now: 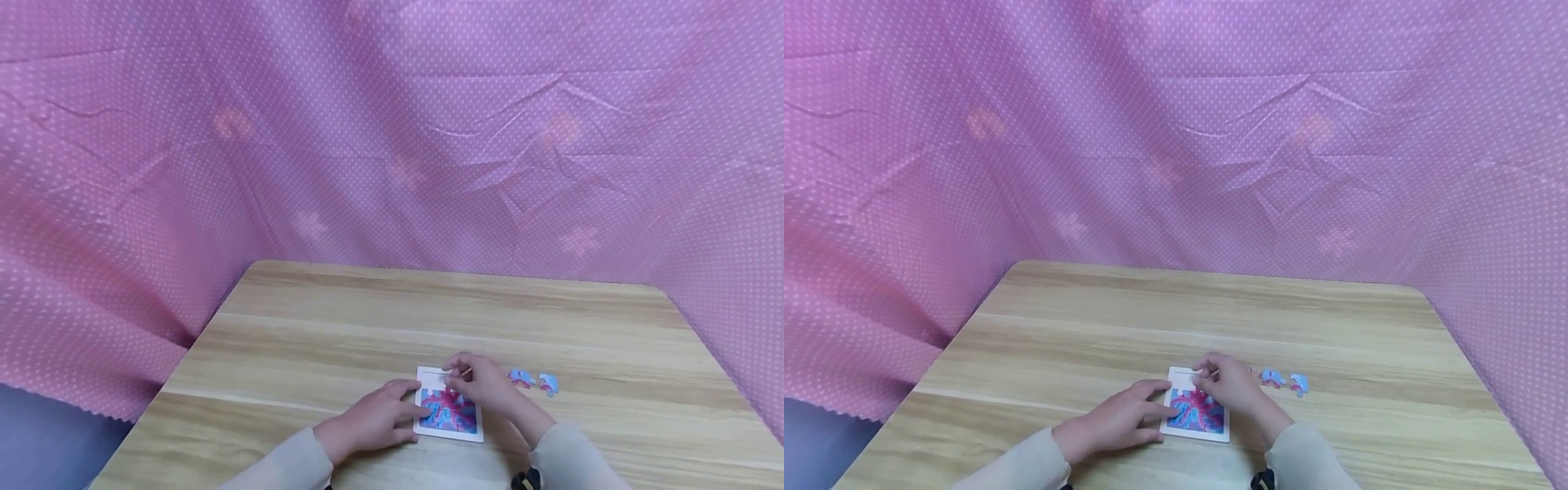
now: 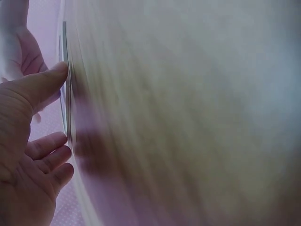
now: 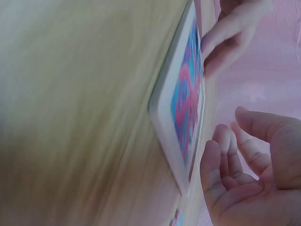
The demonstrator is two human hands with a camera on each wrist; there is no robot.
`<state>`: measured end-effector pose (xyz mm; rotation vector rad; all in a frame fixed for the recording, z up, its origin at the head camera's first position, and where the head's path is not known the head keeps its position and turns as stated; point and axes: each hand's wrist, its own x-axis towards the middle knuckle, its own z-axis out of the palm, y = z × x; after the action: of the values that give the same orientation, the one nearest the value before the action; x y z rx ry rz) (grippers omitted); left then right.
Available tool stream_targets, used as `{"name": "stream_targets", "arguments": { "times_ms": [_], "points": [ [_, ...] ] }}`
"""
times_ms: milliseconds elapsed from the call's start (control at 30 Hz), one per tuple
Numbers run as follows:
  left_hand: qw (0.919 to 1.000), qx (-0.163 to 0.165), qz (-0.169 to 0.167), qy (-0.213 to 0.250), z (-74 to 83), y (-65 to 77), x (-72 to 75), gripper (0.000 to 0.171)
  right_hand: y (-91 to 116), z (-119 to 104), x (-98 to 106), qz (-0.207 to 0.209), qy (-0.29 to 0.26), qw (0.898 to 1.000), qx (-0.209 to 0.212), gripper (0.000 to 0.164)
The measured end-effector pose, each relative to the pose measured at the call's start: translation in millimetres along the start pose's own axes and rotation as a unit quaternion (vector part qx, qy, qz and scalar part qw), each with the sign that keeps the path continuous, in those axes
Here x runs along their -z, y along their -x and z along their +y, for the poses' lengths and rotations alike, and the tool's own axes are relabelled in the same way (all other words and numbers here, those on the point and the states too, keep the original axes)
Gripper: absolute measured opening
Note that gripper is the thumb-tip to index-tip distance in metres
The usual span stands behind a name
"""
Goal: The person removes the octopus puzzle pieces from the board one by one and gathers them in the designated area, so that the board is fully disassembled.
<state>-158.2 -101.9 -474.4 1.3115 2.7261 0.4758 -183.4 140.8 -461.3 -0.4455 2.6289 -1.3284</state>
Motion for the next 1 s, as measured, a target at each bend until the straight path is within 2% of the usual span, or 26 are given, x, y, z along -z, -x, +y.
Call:
{"name": "stream_targets", "arguments": {
  "times_ms": [233,567,1000],
  "points": [
    [1.0000,-0.001,0.003,0.002,1.8,0.5,0.1,0.038,-1,-1,-12,-0.026,0.021,0.999,0.026,0.013],
    [0.9999,0.010,-0.001,0.000,2.4,1.2,-0.1,0.037,-1,-2,-17,-0.049,0.054,0.997,0.015,0.009],
    [0.9999,0.016,-0.006,-0.003,3.3,1.4,2.0,0.037,-1,-7,-20,-0.045,0.057,0.997,0.014,0.008]
  ]
}}
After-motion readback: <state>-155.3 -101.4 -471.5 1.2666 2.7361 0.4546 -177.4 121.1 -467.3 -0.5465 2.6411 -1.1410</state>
